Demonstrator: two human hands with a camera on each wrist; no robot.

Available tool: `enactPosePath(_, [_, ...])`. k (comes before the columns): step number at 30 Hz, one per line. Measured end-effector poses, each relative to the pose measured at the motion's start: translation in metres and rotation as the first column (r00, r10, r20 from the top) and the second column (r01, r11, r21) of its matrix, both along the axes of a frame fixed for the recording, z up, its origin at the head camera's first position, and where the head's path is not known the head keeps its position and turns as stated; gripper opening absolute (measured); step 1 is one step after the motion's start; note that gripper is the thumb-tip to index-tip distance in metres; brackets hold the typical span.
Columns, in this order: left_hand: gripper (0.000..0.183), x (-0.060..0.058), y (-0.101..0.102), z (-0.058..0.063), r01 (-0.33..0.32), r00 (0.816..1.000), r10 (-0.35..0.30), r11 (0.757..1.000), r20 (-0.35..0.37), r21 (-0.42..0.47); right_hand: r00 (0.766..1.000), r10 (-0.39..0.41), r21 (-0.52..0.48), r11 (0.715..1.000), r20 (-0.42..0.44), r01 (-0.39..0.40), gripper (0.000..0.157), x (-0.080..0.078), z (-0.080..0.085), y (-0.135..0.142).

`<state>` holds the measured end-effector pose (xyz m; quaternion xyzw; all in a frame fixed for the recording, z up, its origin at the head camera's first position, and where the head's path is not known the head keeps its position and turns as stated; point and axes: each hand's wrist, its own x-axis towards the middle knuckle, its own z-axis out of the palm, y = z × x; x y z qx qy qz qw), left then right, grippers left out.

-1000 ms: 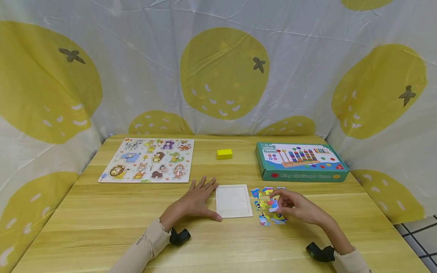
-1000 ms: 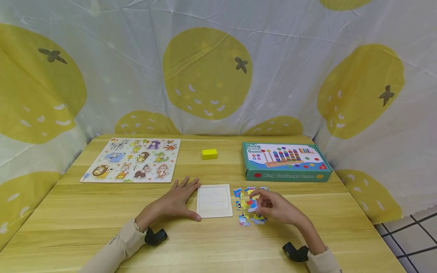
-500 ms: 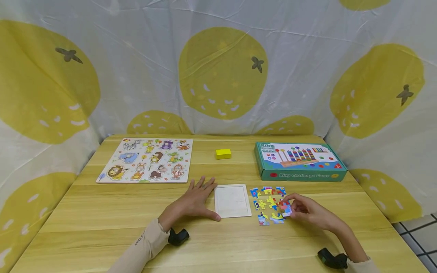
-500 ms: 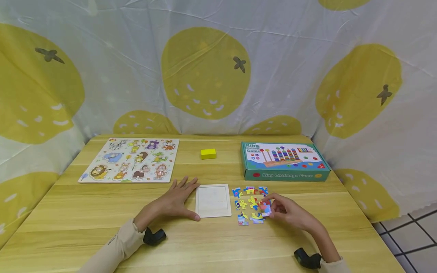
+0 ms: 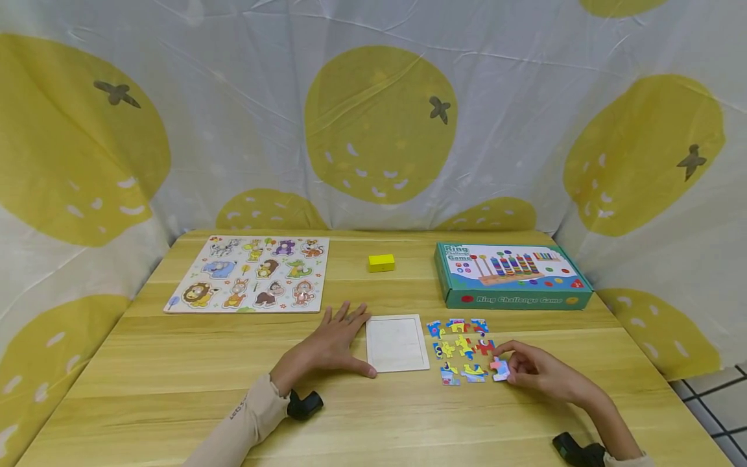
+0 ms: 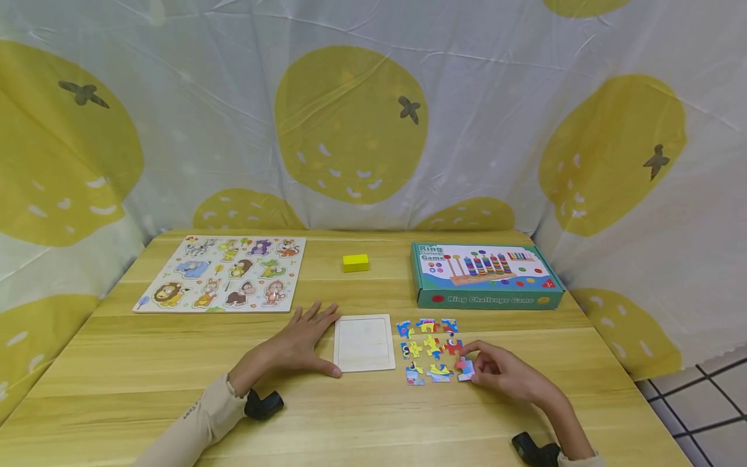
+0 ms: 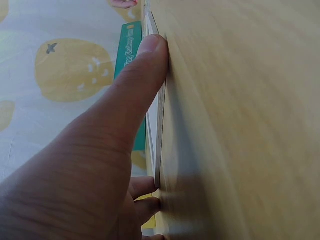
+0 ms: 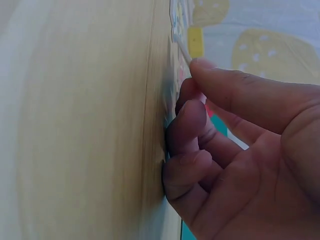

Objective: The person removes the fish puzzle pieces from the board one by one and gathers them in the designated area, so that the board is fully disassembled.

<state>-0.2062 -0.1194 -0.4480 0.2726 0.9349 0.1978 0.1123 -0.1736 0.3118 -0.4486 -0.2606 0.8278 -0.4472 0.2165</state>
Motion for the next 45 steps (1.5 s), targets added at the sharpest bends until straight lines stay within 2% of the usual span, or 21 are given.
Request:
enactPosePath(15, [0.116,-0.0001,0.0,-0.0015,-0.004,1.0,0.004,1.0,0.002,-0.006,0.998,0.031,-0.047,0.998,-0.056,-0.034,0.031,0.0021,-0.0037,-0.0044])
enactPosePath(32, [0.116,0.0002,0.0,-0.0012,-0.006,1.0,0.006,1.0,0.001,-0.013,1.0,0.003,-0.023,1.0,-0.025,-0.004,0.033,0.0029,-0.0015,-0.0058])
enactPosePath(45, [0.115,0.0009,0.0001,0.0,-0.007,1.0,0.007,1.0,0.007,0.004,0.996,0.011,-0.044,0.999,-0.087,-0.015,0.032,0.0029,-0.0044,-0.0065])
